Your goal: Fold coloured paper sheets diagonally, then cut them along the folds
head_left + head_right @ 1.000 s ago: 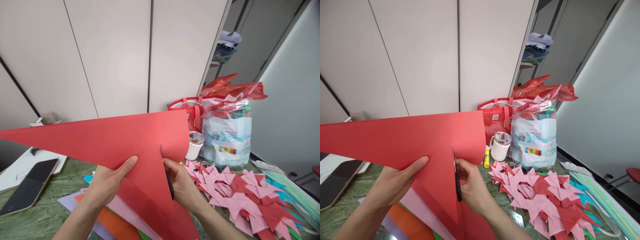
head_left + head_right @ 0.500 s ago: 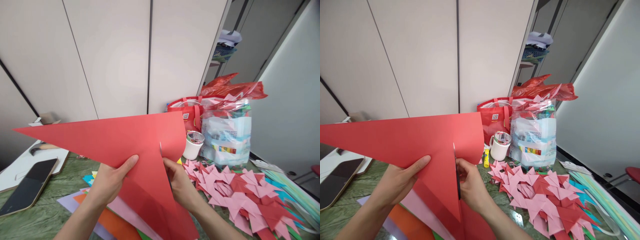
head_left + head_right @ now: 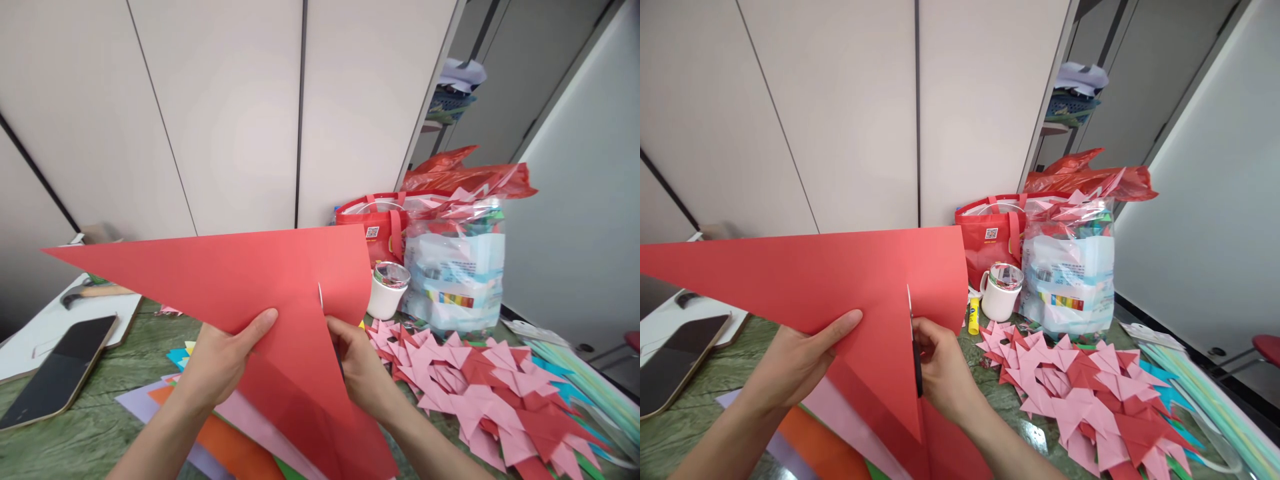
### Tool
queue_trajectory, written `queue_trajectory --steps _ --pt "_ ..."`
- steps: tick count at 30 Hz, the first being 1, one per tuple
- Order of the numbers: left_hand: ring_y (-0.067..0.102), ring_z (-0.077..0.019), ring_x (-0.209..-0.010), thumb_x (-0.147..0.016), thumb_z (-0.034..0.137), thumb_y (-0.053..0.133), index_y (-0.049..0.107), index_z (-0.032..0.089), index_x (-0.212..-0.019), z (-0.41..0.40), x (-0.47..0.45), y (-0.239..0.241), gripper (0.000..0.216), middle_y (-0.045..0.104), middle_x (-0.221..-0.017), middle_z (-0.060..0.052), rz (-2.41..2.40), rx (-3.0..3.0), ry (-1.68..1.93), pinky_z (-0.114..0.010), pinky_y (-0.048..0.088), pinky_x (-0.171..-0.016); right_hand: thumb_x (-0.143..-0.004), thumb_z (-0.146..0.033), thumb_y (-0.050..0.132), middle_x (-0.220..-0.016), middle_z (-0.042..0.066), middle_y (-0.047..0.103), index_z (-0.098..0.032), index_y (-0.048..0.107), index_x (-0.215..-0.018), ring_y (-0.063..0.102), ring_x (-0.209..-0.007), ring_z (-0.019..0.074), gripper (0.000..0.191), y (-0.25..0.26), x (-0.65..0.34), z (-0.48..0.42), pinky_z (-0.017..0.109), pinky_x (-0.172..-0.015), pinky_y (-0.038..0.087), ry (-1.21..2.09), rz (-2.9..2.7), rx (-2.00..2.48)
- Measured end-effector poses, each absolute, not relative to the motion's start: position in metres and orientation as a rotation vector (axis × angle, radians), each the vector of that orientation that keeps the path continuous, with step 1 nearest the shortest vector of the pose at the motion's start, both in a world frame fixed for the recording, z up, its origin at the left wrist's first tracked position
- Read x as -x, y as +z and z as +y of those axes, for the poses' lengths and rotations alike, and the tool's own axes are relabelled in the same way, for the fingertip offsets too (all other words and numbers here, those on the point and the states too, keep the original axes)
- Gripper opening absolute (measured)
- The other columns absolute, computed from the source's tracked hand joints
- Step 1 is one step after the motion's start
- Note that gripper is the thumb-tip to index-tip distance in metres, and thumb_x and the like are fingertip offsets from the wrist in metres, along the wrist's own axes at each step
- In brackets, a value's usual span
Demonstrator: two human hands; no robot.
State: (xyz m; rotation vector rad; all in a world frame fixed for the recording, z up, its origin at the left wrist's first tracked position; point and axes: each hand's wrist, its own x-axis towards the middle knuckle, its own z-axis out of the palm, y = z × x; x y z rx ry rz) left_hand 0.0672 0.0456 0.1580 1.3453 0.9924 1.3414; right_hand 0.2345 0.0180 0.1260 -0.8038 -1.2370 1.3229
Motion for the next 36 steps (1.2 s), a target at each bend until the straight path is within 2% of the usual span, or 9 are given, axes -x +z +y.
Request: queue_trajectory --steps 11,21,26,36 --pt "0.059 -0.0304 -0.108 -0.072 0.039 0.073 0.05 0.018 -0.128 0.0457 -0.0682 0.1579 0.064 0.062 -0.12 -0.012 0.966 -1.31 1.339 -0.042 0.05 -0.091 -0.061 -0.032 0.081 -0.084 0.003 0.073 -0.019 0.07 -0.086 0.068 -0.08 0.0213 0.03 0.1265 -0.2339 0.0164 0.029 -0.066 0.054 1.328 -1.239 0.793" --pt "0.061 -0.0294 -0.105 -0.068 0.039 0.075 0.058 0.019 -0.119 0.0437 -0.0668 0.1572 0.058 0.064 -0.118 -0.01 1.0 -1.308 1.337 -0.038 0.053 -0.087 -0.061 -0.033 0.081 -0.084 0.003 0.073 -0.02 0.068 -0.087 0.066 -0.078 0.0203 0.032 0.1262 -0.2315 0.0165 0.03 -0.066 0.053 1.293 -1.236 0.826" --pt "0.059 -0.03 -0.109 -0.073 0.04 0.072 0.053 0.02 -0.127 0.0455 -0.064 0.1518 0.06 0.061 -0.122 -0.011 1.001 -1.374 1.303 -0.043 0.049 -0.093 -0.063 -0.032 0.079 -0.086 0.004 0.072 -0.02 0.066 -0.094 0.064 -0.074 0.0183 0.035 0.1249 -0.2328 0.0156 0.028 -0.064 0.051 1.237 -1.266 0.878" --pt "0.059 -0.0317 -0.108 -0.07 0.042 0.073 0.054 0.021 -0.126 0.0427 -0.0662 0.1549 0.063 0.062 -0.121 -0.011 1.032 -1.336 1.311 -0.045 0.05 -0.092 -0.064 -0.031 0.079 -0.086 0.004 0.072 -0.021 0.067 -0.091 0.064 -0.071 0.0175 0.032 0.1255 -0.2324 0.0144 0.026 -0.06 0.05 1.241 -1.257 0.861"
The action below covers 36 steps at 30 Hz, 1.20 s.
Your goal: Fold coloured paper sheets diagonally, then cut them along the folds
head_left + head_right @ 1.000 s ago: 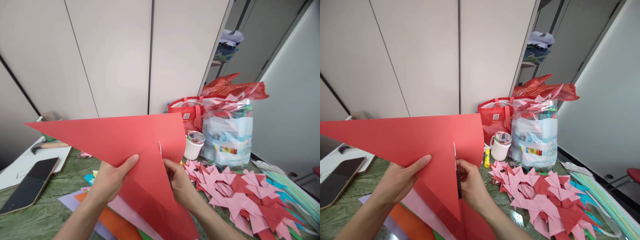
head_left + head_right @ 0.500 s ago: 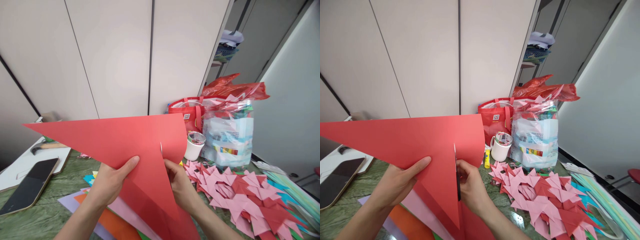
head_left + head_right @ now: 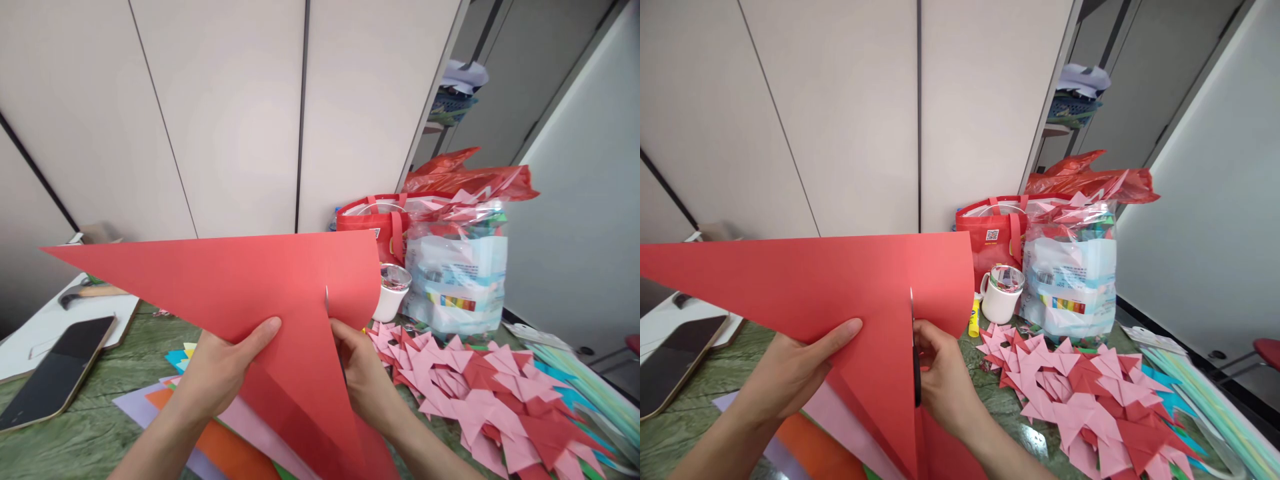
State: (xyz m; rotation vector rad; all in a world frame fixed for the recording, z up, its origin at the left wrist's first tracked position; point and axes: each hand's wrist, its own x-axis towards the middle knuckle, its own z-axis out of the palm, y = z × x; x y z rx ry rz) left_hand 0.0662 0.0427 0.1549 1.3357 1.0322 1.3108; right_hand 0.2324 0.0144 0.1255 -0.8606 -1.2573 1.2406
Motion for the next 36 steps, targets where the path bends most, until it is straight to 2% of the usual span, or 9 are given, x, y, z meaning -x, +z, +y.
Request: queue_trajectory --steps 7,14,25,31,36 --pt "0.061 -0.0321 -0.105 -0.065 0.043 0.075 0.058 0.019 -0.121 0.0419 -0.0681 0.1568 0.063 0.065 -0.116 -0.011 1.064 -1.32 1.344 -0.043 0.052 -0.09 -0.06 -0.034 0.081 -0.088 0.004 0.073 -0.02 0.068 -0.087 0.066 -0.076 0.02 0.033 0.128 -0.2316 0.0138 0.029 -0.065 0.053 1.253 -1.219 0.855" --pt "0.062 -0.0309 -0.104 -0.067 0.042 0.075 0.061 0.02 -0.118 0.0416 -0.0671 0.1561 0.058 0.065 -0.117 -0.01 1.022 -1.295 1.323 -0.042 0.053 -0.088 -0.061 -0.031 0.081 -0.087 0.004 0.073 -0.02 0.069 -0.086 0.066 -0.079 0.0206 0.029 0.1272 -0.2312 0.0131 0.029 -0.067 0.054 1.266 -1.21 0.835" --pt "0.062 -0.0312 -0.104 -0.069 0.041 0.074 0.059 0.021 -0.122 0.0428 -0.0664 0.1541 0.058 0.065 -0.117 -0.009 1.005 -1.306 1.316 -0.042 0.053 -0.088 -0.06 -0.028 0.081 -0.083 0.002 0.073 -0.02 0.07 -0.083 0.066 -0.07 0.0181 0.027 0.1264 -0.2303 0.0123 0.027 -0.064 0.053 1.225 -1.206 0.859" --pt "0.06 -0.0297 -0.108 -0.071 0.041 0.073 0.054 0.022 -0.127 0.0424 -0.0659 0.1535 0.062 0.062 -0.122 -0.009 1.006 -1.307 1.308 -0.04 0.051 -0.091 -0.059 -0.022 0.082 -0.079 0.0 0.074 -0.02 0.071 -0.081 0.066 -0.066 0.0151 0.025 0.124 -0.23 0.0134 0.022 -0.06 0.052 1.22 -1.197 0.841" --pt "0.061 -0.0309 -0.106 -0.07 0.039 0.074 0.06 0.019 -0.116 0.0406 -0.0664 0.157 0.052 0.065 -0.116 -0.01 0.994 -1.3 1.283 -0.04 0.054 -0.087 -0.059 -0.021 0.082 -0.077 0.0 0.074 -0.02 0.071 -0.08 0.066 -0.064 0.0137 0.024 0.1249 -0.2301 0.0143 0.02 -0.059 0.051 1.215 -1.176 0.83"
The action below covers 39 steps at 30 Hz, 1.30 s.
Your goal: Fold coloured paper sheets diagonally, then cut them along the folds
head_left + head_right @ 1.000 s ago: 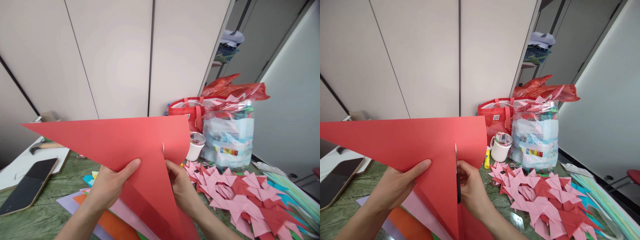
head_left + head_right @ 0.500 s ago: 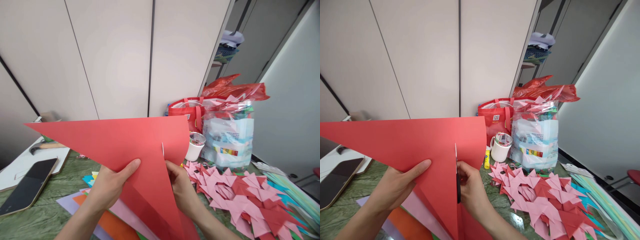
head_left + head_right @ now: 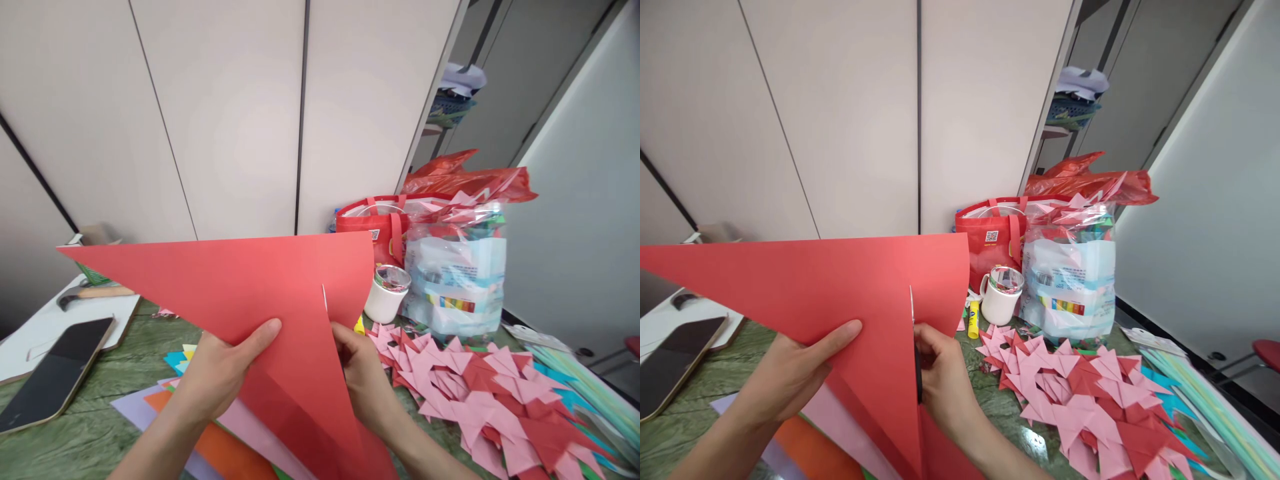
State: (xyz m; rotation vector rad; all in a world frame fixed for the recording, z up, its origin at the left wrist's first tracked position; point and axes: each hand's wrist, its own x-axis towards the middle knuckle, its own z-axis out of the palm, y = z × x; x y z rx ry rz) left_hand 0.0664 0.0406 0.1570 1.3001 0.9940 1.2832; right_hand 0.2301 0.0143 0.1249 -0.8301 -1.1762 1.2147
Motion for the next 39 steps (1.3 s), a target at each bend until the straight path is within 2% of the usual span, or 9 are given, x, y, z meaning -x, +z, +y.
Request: queue_trajectory --steps 5,11,15,18,20,24,26,32,39 --pt "0.065 -0.0284 -0.097 -0.068 0.033 0.077 0.062 0.022 -0.104 0.042 -0.06 0.164 0.04 0.069 -0.106 -0.007 0.874 -1.271 1.303 -0.032 0.058 -0.073 -0.057 -0.023 0.084 -0.078 0.001 0.074 -0.02 0.071 -0.082 0.067 -0.067 0.0165 0.027 0.126 -0.23 0.014 0.024 -0.063 0.053 1.242 -1.144 0.823" --pt "0.065 -0.0298 -0.096 -0.07 0.034 0.075 0.063 0.021 -0.095 0.043 -0.055 0.172 0.031 0.068 -0.109 -0.008 0.842 -1.244 1.296 -0.025 0.057 -0.056 -0.057 -0.021 0.084 -0.077 0.001 0.073 -0.02 0.071 -0.082 0.067 -0.067 0.0169 0.028 0.126 -0.23 0.015 0.024 -0.062 0.053 1.229 -1.165 0.84" --pt "0.065 -0.028 -0.094 -0.07 0.032 0.076 0.063 0.022 -0.096 0.043 -0.058 0.17 0.031 0.068 -0.105 -0.006 0.871 -1.197 1.304 -0.027 0.058 -0.06 -0.059 -0.02 0.082 -0.08 0.001 0.073 -0.02 0.071 -0.086 0.066 -0.071 0.0177 0.029 0.126 -0.23 0.015 0.026 -0.067 0.052 1.225 -1.179 0.823" --pt "0.066 -0.0267 -0.09 -0.068 0.033 0.076 0.063 0.022 -0.096 0.044 -0.058 0.166 0.033 0.068 -0.103 -0.005 0.91 -1.223 1.296 -0.028 0.058 -0.061 -0.06 -0.02 0.081 -0.081 0.002 0.073 -0.021 0.069 -0.09 0.066 -0.072 0.0182 0.032 0.127 -0.231 0.013 0.026 -0.063 0.051 1.225 -1.189 0.846" --pt "0.066 -0.0254 -0.084 -0.068 0.035 0.076 0.064 0.023 -0.094 0.044 -0.058 0.165 0.031 0.069 -0.099 -0.005 0.955 -1.269 1.286 -0.028 0.058 -0.058 -0.061 -0.019 0.08 -0.086 0.003 0.072 -0.021 0.068 -0.093 0.066 -0.075 0.0187 0.034 0.128 -0.233 0.013 0.025 -0.062 0.05 1.209 -1.207 0.887" --pt "0.066 -0.0221 -0.073 -0.067 0.039 0.076 0.066 0.023 -0.093 0.046 -0.055 0.162 0.031 0.069 -0.093 -0.004 1.065 -1.364 1.285 -0.026 0.054 -0.049 -0.063 -0.017 0.078 -0.096 0.004 0.071 -0.02 0.066 -0.096 0.066 -0.083 0.0191 0.035 0.131 -0.237 0.014 0.026 -0.068 0.051 1.196 -1.234 0.891" --pt "0.065 -0.0213 -0.072 -0.068 0.039 0.075 0.066 0.023 -0.091 0.046 -0.055 0.162 0.03 0.069 -0.091 -0.004 1.056 -1.353 1.259 -0.026 0.055 -0.051 -0.063 -0.018 0.078 -0.095 0.004 0.072 -0.02 0.066 -0.095 0.066 -0.082 0.0187 0.033 0.132 -0.238 0.014 0.026 -0.067 0.051 1.203 -1.233 0.88" --pt "0.063 -0.0253 -0.097 -0.069 0.033 0.076 0.066 0.02 -0.094 0.045 -0.057 0.165 0.03 0.069 -0.104 -0.006 0.935 -1.234 1.225 -0.032 0.056 -0.08 -0.062 -0.019 0.078 -0.092 0.004 0.072 -0.019 0.066 -0.09 0.067 -0.079 0.0189 0.031 0.133 -0.237 0.014 0.026 -0.066 0.053 1.228 -1.211 0.896" --pt "0.064 -0.0263 -0.096 -0.069 0.032 0.076 0.065 0.02 -0.097 0.043 -0.059 0.168 0.032 0.069 -0.105 -0.008 0.93 -1.192 1.204 -0.033 0.057 -0.077 -0.059 -0.02 0.08 -0.092 0.004 0.073 -0.019 0.066 -0.088 0.067 -0.078 0.0189 0.032 0.135 -0.237 0.015 0.027 -0.067 0.053 1.242 -1.182 0.895"
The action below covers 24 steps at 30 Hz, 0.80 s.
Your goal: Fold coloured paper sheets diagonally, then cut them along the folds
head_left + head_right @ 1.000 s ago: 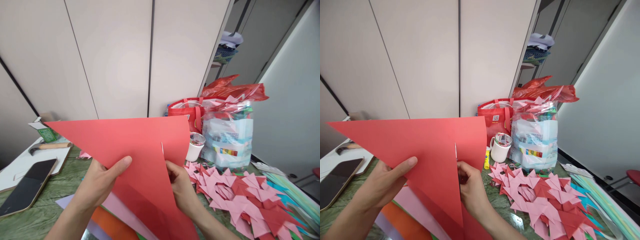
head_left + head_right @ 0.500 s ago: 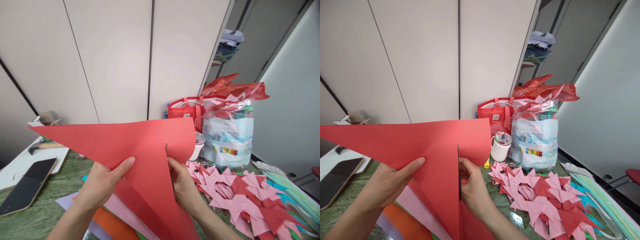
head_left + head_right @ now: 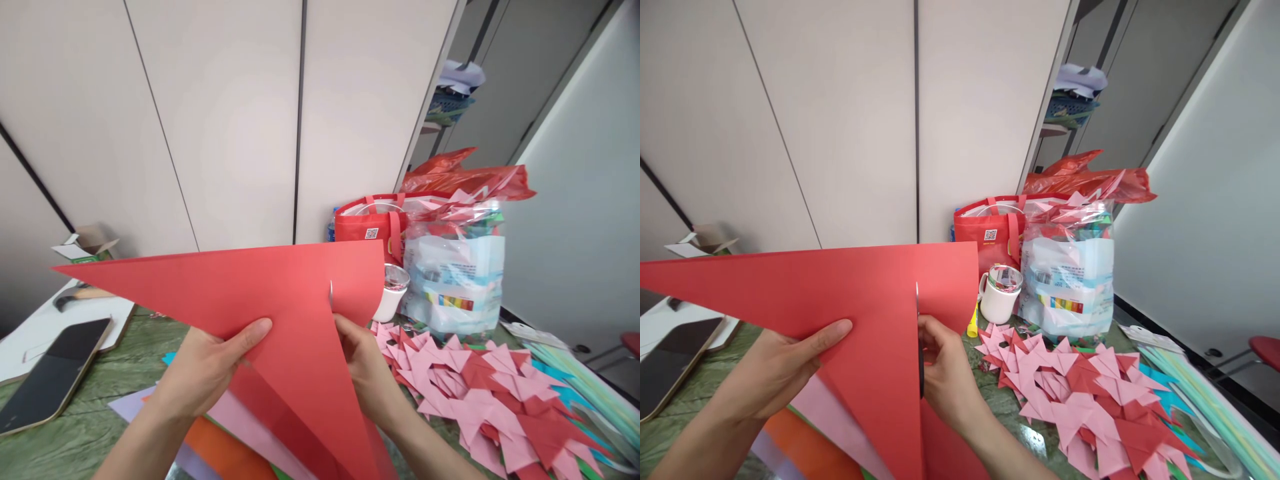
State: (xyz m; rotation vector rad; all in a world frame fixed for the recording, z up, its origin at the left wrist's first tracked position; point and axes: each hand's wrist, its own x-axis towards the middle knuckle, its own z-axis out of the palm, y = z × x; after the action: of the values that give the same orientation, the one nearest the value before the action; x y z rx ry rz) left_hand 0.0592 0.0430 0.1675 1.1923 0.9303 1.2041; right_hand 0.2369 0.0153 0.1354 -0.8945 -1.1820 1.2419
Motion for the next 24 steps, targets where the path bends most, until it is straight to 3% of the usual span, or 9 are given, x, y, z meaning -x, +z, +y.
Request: queue_trajectory --steps 18,24 --pt "0.065 -0.0245 -0.088 -0.07 0.028 0.076 0.065 0.02 -0.091 0.0422 -0.0586 0.1677 0.025 0.069 -0.096 -0.006 0.899 -1.158 1.152 -0.032 0.057 -0.071 -0.058 -0.024 0.08 -0.072 0.001 0.072 -0.018 0.067 -0.075 0.066 -0.069 0.0183 0.022 0.1304 -0.2347 0.0171 0.022 -0.054 0.05 1.172 -1.175 0.894" --pt "0.065 -0.0247 -0.092 -0.071 0.028 0.075 0.066 0.021 -0.094 0.0419 -0.0584 0.1675 0.026 0.069 -0.105 -0.006 0.859 -1.133 1.139 -0.031 0.058 -0.07 -0.06 -0.025 0.079 -0.071 0.001 0.071 -0.018 0.067 -0.079 0.065 -0.068 0.018 0.024 0.1273 -0.2339 0.0179 0.023 -0.054 0.05 1.152 -1.183 0.903"
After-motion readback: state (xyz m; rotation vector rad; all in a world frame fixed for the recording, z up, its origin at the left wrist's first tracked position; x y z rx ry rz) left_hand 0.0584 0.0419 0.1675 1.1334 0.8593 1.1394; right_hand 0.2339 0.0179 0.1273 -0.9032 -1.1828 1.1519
